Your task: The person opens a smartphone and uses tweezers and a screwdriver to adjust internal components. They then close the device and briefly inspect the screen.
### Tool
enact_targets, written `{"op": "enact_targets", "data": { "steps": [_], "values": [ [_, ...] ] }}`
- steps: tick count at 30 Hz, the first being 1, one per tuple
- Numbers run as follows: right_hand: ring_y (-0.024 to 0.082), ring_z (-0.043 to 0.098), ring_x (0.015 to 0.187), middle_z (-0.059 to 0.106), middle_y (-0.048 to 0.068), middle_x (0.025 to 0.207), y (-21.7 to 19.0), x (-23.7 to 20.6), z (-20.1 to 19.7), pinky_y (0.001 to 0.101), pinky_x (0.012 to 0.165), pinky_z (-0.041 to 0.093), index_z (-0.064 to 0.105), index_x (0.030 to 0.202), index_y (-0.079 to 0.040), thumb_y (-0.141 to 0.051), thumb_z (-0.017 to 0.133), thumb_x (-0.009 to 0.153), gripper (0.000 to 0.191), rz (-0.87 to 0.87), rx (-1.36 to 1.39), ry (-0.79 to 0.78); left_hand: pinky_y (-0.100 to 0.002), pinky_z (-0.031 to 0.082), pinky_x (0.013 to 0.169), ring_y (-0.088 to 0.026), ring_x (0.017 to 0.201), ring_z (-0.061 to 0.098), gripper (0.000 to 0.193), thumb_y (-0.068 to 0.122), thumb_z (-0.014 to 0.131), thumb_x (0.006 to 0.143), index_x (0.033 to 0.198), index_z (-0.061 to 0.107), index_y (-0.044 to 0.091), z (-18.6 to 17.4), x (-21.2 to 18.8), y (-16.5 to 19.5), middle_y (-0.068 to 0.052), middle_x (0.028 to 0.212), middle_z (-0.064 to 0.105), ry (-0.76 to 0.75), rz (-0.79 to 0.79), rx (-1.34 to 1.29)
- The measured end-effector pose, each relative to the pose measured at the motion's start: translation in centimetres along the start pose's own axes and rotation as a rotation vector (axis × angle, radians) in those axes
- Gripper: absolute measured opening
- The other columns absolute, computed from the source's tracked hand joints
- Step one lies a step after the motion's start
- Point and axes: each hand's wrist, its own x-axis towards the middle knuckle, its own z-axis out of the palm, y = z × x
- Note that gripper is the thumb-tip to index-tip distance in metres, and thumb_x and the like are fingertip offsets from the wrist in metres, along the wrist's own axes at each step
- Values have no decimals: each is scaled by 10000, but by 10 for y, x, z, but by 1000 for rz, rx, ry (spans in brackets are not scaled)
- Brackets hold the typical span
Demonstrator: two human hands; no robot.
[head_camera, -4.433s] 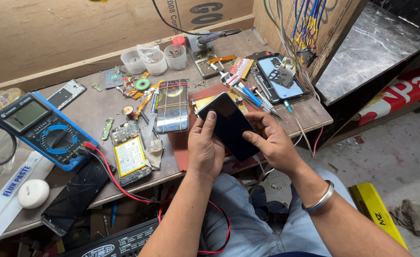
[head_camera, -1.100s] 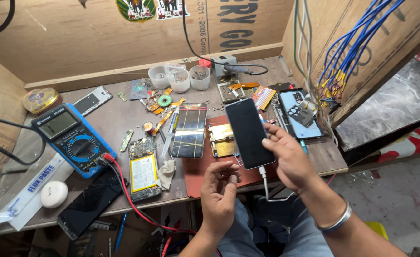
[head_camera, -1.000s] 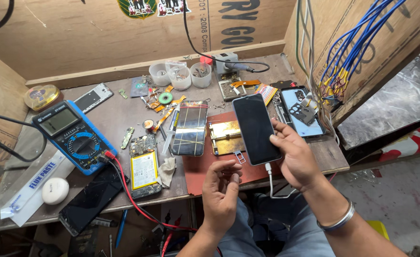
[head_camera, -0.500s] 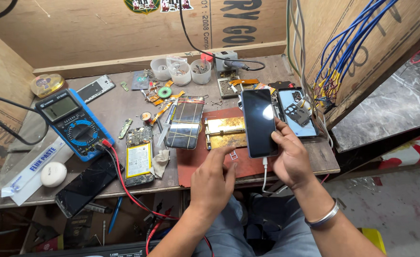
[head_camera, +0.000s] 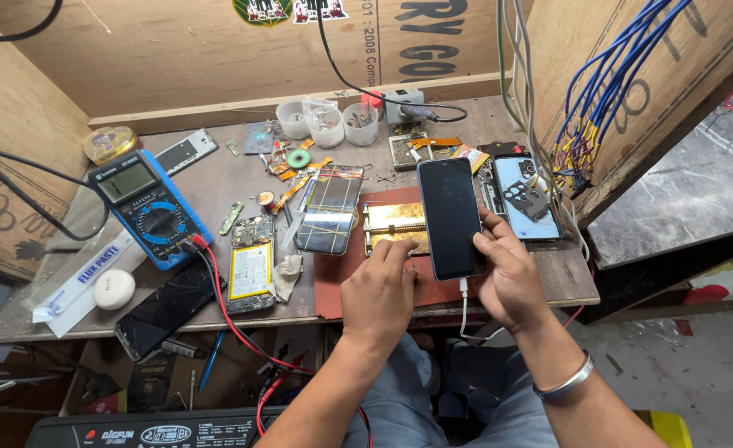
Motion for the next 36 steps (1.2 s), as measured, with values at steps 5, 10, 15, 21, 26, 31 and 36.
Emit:
{"op": "enact_targets", "data": {
  "steps": [5,10,15,21,26,31,36],
  "values": [
    [201,584,1235,593,120,1337,2,1,0,375,1076,462,409,1480,-12,-57,473,998,488,-4,-6,3,-369,560,672,-209,714,713,310,131,781,814,1114,703,142,-8,5,-6,20,893,758,27,-139,-253],
    [200,579,1246,586,123,1350,2,0,1,373,1083,457,415,1487,-13,-51,466,994,498,-5,-18,-14,-295,599,659,-126,754,767,349,106,816,805,1129,688,100,-25,21,-32,-15,873,786,82,-146,-455],
    [200,583,1246,589,126,1358,2,0,1,368,1086,457,424,1479,-8,-48,465,994,488,-6,-26,-3,-280,589,667,-115,780,768,385,85,798,813,1174,666,71,-59,58,-76,-49,897,797,113,-244,-402],
    [198,597,1224,611,121,1331,2,0,1,367,1068,467,443,1464,-8,-41,468,993,472,0,-12,0,-269,595,706,-120,796,768,425,78,822,777,1162,644,40,-73,88,-100,-69,890,796,73,-298,-437],
    [195,599,1214,612,124,1322,3,-1,3,367,1068,466,449,1456,-11,-36,462,997,460,5,-27,4,-287,580,704,-135,760,753,418,84,816,783,1168,653,58,-68,98,-103,-61,870,804,37,-307,-303],
    [189,593,1226,608,124,1329,3,-2,3,357,1078,460,450,1451,-4,-32,462,996,456,1,-27,-12,-283,586,701,-118,761,754,410,86,813,789,1165,651,68,-66,98,-97,-65,872,801,17,-306,-303],
    [191,590,1224,605,131,1326,4,-1,4,356,1079,458,444,1454,5,-32,469,997,459,-6,-53,-14,-269,586,686,-112,789,749,434,62,805,801,1196,625,53,-54,94,-84,-65,892,784,-30,-255,-551]
  ]
}}
